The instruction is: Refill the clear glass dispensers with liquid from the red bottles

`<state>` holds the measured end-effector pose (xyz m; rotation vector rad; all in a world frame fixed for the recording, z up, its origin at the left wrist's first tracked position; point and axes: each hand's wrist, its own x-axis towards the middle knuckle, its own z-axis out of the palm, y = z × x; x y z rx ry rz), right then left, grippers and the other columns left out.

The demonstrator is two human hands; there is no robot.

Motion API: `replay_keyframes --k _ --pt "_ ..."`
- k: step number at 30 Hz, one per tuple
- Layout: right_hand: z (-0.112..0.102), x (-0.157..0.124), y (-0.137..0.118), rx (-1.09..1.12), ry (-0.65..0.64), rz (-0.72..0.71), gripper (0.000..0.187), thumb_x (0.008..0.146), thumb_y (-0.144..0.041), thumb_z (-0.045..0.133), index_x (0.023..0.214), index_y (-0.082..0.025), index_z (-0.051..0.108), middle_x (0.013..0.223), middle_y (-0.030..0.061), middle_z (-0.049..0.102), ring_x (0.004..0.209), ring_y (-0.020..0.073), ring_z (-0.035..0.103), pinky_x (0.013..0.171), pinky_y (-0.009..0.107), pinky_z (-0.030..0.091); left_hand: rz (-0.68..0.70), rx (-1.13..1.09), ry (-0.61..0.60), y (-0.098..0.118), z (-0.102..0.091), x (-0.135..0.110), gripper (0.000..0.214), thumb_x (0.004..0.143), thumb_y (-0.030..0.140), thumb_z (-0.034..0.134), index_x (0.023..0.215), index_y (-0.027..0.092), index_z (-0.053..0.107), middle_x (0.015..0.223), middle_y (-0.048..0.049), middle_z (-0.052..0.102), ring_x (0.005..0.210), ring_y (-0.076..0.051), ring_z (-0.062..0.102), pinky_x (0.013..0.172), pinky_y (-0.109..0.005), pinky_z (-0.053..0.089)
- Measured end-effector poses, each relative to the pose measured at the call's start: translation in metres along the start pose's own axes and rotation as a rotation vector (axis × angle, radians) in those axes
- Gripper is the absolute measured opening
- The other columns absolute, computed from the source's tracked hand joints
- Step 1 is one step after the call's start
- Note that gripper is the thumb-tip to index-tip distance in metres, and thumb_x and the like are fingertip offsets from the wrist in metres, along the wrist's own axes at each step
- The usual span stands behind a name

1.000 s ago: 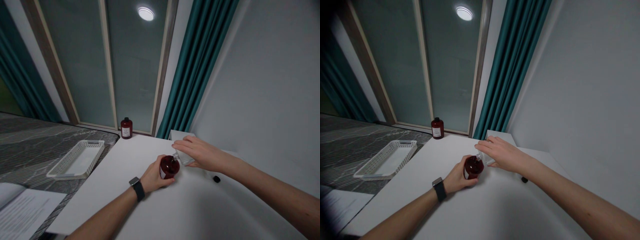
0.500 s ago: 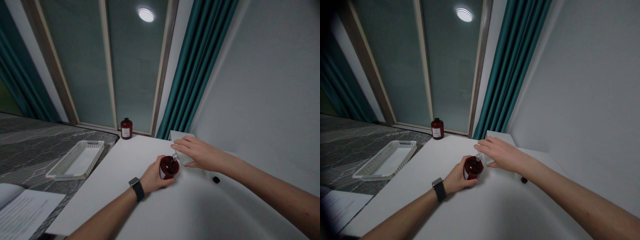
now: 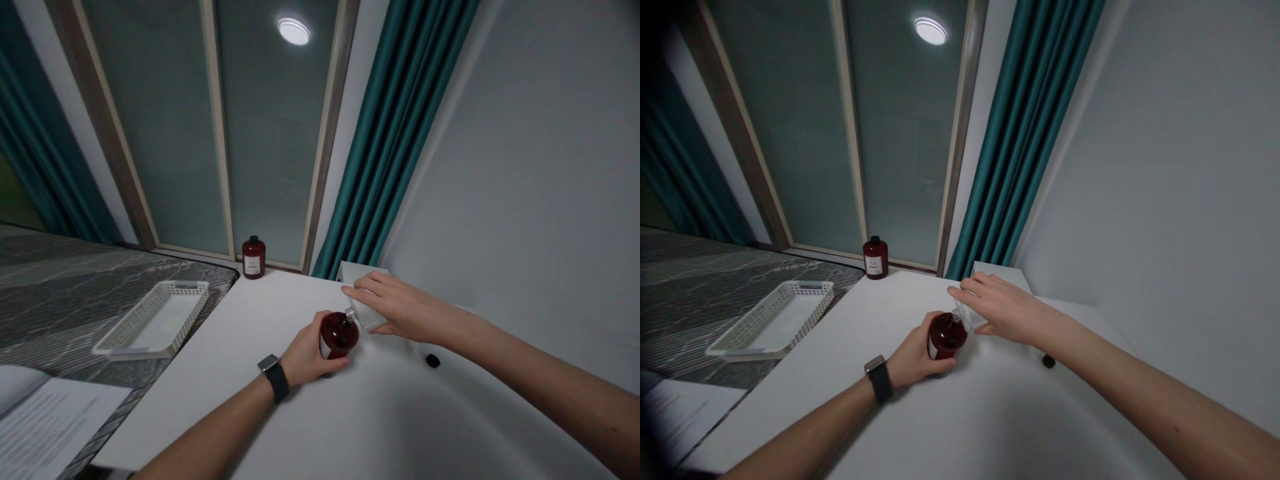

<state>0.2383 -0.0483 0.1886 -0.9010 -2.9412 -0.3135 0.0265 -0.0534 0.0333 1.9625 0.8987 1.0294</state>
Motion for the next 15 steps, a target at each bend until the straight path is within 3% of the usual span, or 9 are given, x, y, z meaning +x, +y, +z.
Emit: replay_keyframes --k 7,15 --pt "-0.0017 0.0015 -0.0008 0.009 0.008 -0.017 0.079 0.070 -0.025 0.085 0.139 -0.020 0.047 0.126 0.0124 0.061 0.114 0.0308 0.055 0.095 0.047 0.050 0.012 0.012 0.006 0.0003 -0.0003 -0.0001 0.075 0.069 0.031 0.081 0.131 0.021 0.040 0.121 -0.0081 0.065 0.106 -0.028 0.064 0.093 -0.040 0.050" --pt "-0.0047 0.0033 -0.0020 -0.029 -0.032 -0.020 0.086 0.064 -0.024 0.089 0.138 -0.016 0.047 0.130 0.0138 0.060 0.117 0.0324 0.053 0.097 0.048 0.050 0.011 0.012 0.009 -0.0004 -0.0003 -0.0001 0.073 0.069 0.033 0.081 0.130 0.020 0.041 0.119 -0.0087 0.066 0.105 -0.029 0.065 0.092 -0.040 0.050"
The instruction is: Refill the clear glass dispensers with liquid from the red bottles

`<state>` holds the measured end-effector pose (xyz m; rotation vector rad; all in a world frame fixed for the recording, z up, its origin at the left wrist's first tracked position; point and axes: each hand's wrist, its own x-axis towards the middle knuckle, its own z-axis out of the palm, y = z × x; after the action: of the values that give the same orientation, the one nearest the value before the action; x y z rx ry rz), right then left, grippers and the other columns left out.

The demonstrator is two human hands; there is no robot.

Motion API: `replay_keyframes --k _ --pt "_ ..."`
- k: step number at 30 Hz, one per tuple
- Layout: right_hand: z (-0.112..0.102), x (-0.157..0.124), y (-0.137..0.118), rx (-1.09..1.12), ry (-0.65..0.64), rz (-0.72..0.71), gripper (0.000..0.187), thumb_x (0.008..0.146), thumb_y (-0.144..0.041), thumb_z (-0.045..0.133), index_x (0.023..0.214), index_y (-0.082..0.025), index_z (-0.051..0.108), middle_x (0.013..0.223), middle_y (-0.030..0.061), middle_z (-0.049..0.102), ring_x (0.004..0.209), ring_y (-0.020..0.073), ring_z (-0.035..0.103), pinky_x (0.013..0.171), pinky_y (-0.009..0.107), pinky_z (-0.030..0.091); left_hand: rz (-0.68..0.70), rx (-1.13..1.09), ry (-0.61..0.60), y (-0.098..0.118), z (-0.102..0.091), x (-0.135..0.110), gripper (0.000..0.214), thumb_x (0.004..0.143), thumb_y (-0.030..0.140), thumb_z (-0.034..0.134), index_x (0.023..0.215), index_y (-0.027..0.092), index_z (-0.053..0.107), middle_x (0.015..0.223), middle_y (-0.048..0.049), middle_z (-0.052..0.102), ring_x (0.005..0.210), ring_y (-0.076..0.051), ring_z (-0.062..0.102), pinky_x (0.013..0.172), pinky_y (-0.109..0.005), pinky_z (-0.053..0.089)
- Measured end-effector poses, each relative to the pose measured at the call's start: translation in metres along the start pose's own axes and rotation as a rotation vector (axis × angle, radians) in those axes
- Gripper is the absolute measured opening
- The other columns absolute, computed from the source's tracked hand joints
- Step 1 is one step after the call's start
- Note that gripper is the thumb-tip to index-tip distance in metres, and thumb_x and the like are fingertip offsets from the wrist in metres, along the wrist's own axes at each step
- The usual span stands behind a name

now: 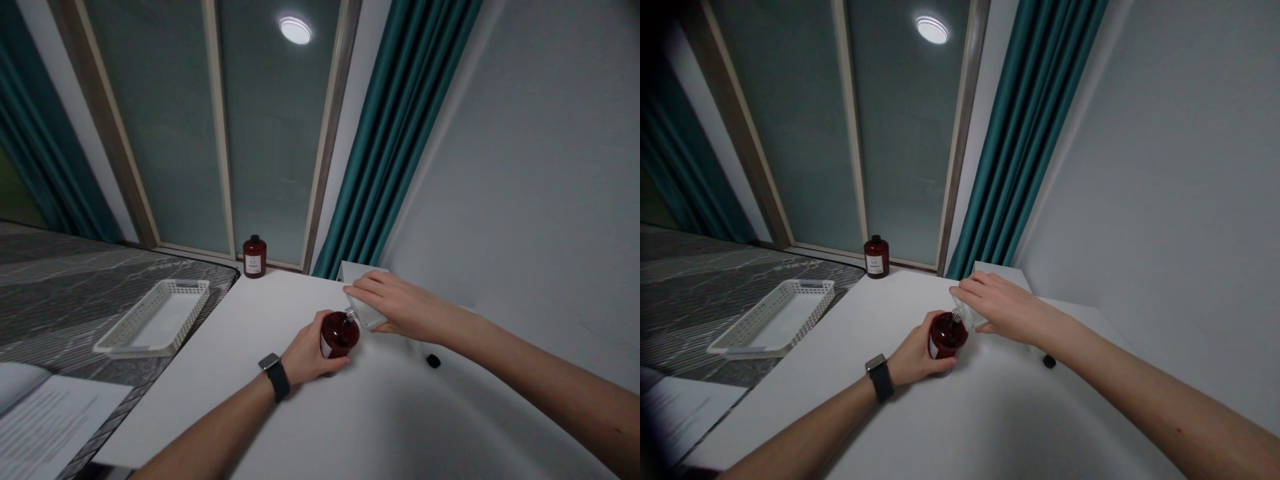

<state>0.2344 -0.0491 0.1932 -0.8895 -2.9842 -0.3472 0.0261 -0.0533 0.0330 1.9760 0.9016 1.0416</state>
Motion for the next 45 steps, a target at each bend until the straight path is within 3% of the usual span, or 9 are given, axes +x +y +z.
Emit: replay_keyframes --k 32,39,45 --pt "0.001 0.005 0.000 -0.056 0.008 -0.052 0.087 0.064 -0.023 0.089 0.140 -0.017 0.046 0.130 0.0134 0.061 0.119 0.0334 0.053 0.096 0.047 0.050 -0.008 -0.029 0.000 0.000 0.000 0.001 0.070 0.069 0.034 0.080 0.127 0.021 0.043 0.118 -0.0081 0.065 0.104 -0.028 0.064 0.091 -0.040 0.049" --pt "-0.001 0.005 -0.001 -0.044 0.004 -0.032 0.085 0.065 -0.023 0.088 0.140 -0.016 0.048 0.129 0.0143 0.062 0.118 0.0339 0.054 0.096 0.049 0.051 -0.017 -0.039 -0.010 0.003 -0.001 0.001 0.071 0.069 0.032 0.081 0.127 0.021 0.042 0.119 -0.0078 0.066 0.105 -0.027 0.064 0.092 -0.039 0.049" --pt "0.010 -0.002 0.001 0.027 0.079 0.035 0.080 0.071 -0.028 0.084 0.142 -0.021 0.046 0.128 0.0130 0.061 0.115 0.0333 0.055 0.096 0.051 0.051 -0.018 -0.047 -0.016 0.003 -0.001 0.001 0.073 0.069 0.032 0.082 0.129 0.021 0.041 0.119 -0.0087 0.066 0.106 -0.027 0.064 0.093 -0.040 0.049"
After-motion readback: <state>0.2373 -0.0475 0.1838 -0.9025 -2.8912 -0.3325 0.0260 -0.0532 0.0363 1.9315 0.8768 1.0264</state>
